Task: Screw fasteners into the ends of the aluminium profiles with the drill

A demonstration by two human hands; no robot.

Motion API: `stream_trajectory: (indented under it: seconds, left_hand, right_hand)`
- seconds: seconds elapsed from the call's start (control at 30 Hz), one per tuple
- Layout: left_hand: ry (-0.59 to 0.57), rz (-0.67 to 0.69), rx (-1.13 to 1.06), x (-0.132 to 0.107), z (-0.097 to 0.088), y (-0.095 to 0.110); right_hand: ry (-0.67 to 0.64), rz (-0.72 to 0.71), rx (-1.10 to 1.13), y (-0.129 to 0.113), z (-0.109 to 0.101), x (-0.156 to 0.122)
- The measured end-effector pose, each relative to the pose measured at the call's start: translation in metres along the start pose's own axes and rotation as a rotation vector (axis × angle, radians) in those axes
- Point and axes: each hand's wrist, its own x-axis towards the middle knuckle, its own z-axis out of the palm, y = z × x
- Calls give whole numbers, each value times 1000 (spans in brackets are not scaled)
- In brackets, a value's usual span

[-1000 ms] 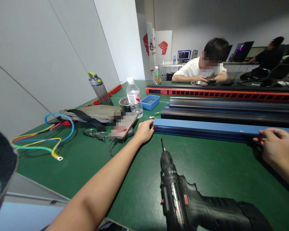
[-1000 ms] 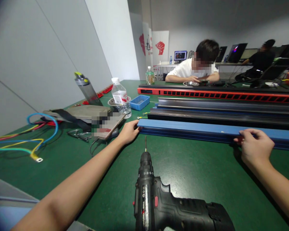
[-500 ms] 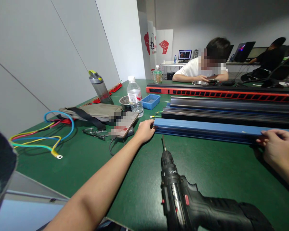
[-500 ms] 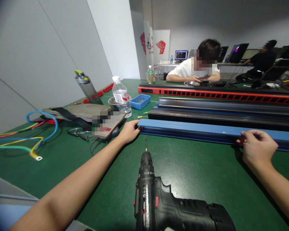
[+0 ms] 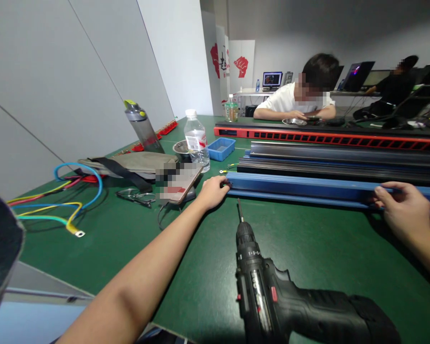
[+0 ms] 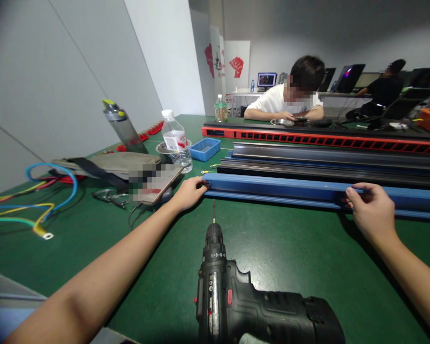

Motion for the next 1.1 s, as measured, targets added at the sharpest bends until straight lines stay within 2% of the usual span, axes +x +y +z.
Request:
stream_trajectory:
  seconds: [0.33,0.5,0.73,0.93,1.1]
  left_hand:
    - [8,14,-22,-1,0,-1]
    - [-2,5,7,0,-1,1]
    - [-4,-6,35,-1,-2,2]
    - [21,80,-1,-1,1,-7]
    - [19,100,14,-1,-1,-7]
  right_hand:
    - [-106,25,-21,-4,-4,-10]
    - [-116,54,-6,-10,-4,-13]
    - [-72,135,101,-16,-1,-14]
    - [67,224,212,-16,7,-13]
    - [76,279,272,-18,9,-15]
